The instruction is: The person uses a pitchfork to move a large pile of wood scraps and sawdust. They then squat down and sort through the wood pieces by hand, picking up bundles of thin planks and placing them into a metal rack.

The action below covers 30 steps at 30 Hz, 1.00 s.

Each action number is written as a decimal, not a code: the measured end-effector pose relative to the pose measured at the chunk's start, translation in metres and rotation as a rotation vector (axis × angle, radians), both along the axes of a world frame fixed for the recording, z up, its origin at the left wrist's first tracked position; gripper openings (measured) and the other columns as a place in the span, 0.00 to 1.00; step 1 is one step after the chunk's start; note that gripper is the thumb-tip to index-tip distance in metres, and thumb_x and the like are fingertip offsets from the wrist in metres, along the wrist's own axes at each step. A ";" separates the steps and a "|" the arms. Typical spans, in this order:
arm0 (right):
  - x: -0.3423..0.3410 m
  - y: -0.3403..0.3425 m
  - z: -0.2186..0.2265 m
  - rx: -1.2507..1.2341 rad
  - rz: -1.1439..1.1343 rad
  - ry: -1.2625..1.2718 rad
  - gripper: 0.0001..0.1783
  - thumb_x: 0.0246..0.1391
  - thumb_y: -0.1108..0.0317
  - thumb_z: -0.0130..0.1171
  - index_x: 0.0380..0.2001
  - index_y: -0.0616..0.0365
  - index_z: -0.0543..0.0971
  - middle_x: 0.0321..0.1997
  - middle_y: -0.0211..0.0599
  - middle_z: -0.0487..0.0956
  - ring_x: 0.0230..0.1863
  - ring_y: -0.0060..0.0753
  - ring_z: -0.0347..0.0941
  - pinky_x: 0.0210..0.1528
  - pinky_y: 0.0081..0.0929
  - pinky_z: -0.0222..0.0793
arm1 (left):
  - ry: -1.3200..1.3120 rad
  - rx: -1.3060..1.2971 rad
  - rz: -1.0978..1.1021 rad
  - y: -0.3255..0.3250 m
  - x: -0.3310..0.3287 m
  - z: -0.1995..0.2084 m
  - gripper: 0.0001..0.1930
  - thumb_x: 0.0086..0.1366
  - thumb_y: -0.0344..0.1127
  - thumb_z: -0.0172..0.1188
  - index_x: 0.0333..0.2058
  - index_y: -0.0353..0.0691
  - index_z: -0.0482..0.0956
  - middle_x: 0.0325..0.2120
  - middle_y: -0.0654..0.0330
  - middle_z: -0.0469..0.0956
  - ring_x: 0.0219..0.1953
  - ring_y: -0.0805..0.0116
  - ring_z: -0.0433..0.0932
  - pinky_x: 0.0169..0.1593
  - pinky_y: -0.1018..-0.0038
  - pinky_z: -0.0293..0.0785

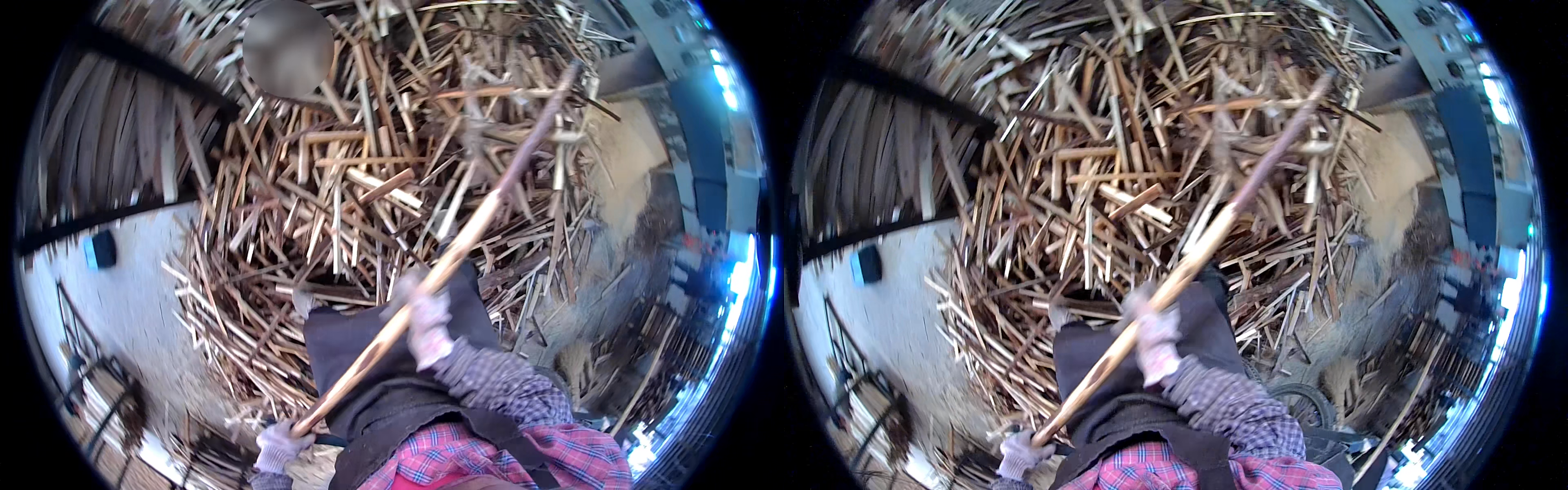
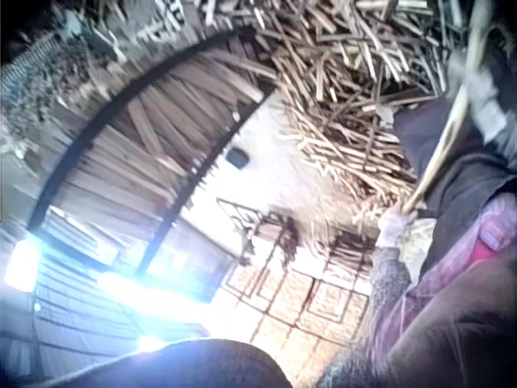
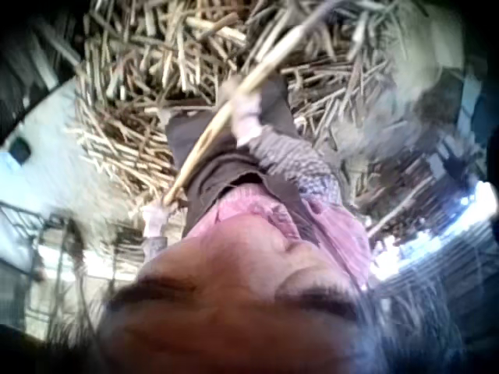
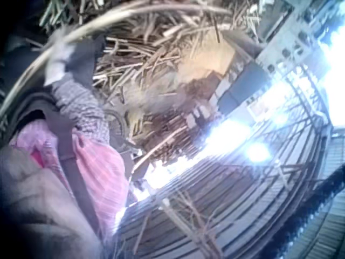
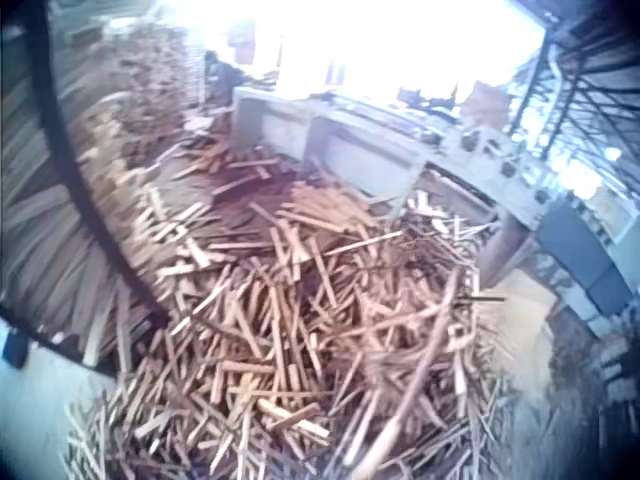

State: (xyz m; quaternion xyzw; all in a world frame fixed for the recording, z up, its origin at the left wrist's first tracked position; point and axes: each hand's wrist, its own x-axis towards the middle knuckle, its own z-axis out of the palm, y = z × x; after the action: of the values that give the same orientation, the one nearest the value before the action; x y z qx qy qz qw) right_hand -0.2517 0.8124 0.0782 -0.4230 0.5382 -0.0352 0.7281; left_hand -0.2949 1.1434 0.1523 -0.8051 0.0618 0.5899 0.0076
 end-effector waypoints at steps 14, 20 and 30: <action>-0.007 -0.155 -0.034 0.611 -0.275 -0.031 0.09 0.47 0.63 0.57 0.29 0.56 0.73 0.19 0.32 0.71 0.19 0.31 0.69 0.26 0.36 0.73 | 0.111 0.482 0.044 -0.076 -0.041 -0.028 0.21 0.53 0.54 0.52 0.44 0.54 0.72 0.36 0.54 0.75 0.39 0.58 0.75 0.39 0.64 0.72; 0.017 -0.185 -0.015 0.525 -0.225 -0.282 0.08 0.49 0.63 0.54 0.26 0.56 0.73 0.20 0.33 0.71 0.21 0.30 0.69 0.26 0.33 0.73 | -0.030 0.538 0.057 -0.081 0.020 -0.033 0.19 0.53 0.50 0.55 0.41 0.46 0.73 0.30 0.53 0.76 0.33 0.60 0.75 0.35 0.67 0.71; 0.107 -0.420 -0.073 0.170 -0.246 -0.093 0.11 0.45 0.64 0.56 0.29 0.60 0.71 0.19 0.34 0.70 0.17 0.30 0.68 0.22 0.29 0.72 | -0.240 0.099 0.016 -0.341 0.067 -0.167 0.15 0.50 0.49 0.54 0.34 0.51 0.79 0.26 0.53 0.78 0.32 0.54 0.77 0.35 0.65 0.72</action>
State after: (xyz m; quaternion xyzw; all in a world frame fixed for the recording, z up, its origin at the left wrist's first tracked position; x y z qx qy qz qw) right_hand -0.1449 0.3926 0.0053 -0.2889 0.5526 -0.0980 0.7756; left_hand -0.2281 0.8020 -0.0143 -0.8690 0.0246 0.4916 0.0500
